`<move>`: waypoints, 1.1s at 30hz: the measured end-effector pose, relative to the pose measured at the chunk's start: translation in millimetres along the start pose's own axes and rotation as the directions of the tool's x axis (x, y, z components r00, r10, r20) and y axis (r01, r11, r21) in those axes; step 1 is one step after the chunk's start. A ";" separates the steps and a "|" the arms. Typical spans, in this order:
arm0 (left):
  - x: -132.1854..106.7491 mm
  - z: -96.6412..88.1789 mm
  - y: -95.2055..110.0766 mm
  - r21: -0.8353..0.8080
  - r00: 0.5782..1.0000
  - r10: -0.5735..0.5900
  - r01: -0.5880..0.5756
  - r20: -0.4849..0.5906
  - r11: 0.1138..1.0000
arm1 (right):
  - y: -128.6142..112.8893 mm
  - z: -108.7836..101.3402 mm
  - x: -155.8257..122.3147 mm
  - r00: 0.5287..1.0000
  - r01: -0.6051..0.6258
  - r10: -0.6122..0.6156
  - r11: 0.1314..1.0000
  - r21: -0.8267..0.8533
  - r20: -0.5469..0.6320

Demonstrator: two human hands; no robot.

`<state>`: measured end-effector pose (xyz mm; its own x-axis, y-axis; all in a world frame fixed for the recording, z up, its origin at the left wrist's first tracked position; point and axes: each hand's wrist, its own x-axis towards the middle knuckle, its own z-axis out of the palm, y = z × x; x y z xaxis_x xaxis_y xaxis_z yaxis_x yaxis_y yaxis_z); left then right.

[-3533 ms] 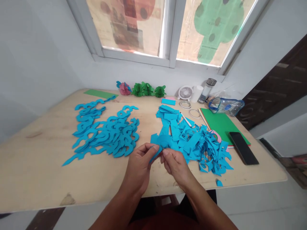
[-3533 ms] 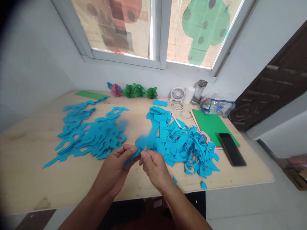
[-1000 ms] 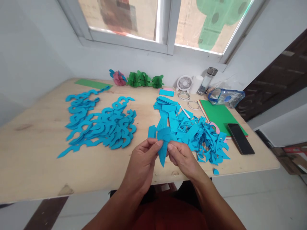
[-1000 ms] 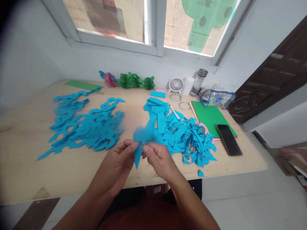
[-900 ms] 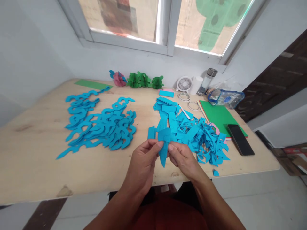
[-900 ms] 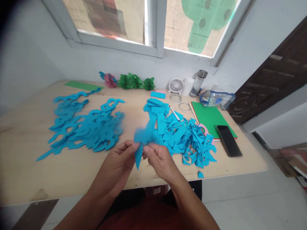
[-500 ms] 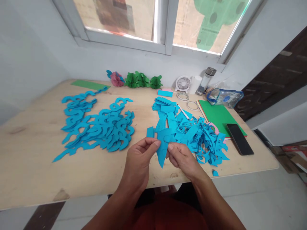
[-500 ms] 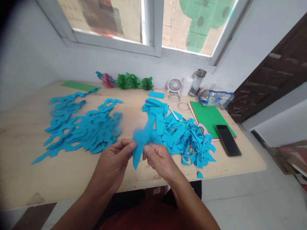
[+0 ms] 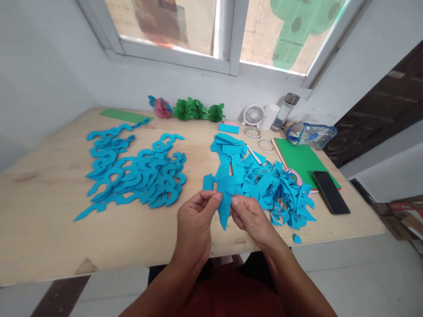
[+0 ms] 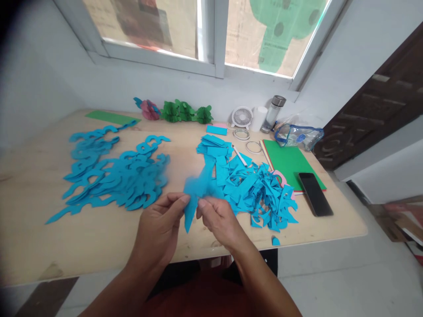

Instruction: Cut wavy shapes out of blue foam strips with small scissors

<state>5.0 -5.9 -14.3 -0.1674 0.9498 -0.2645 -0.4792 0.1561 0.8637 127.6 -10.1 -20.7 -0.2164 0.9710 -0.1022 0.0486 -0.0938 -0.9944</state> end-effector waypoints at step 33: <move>-12.1 3.9 -2.1 -0.026 0.999 -0.041 0.042 0.015 0.999 | -3.4 -6.2 -2.4 0.997 0.059 -0.057 0.997 -0.046 0.045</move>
<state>11.4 -16.7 -11.2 -0.1342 0.9465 -0.2934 -0.5078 0.1885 0.8406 134.0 -10.7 -16.9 -0.2628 0.9638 -0.0461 0.0804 -0.0258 -0.9964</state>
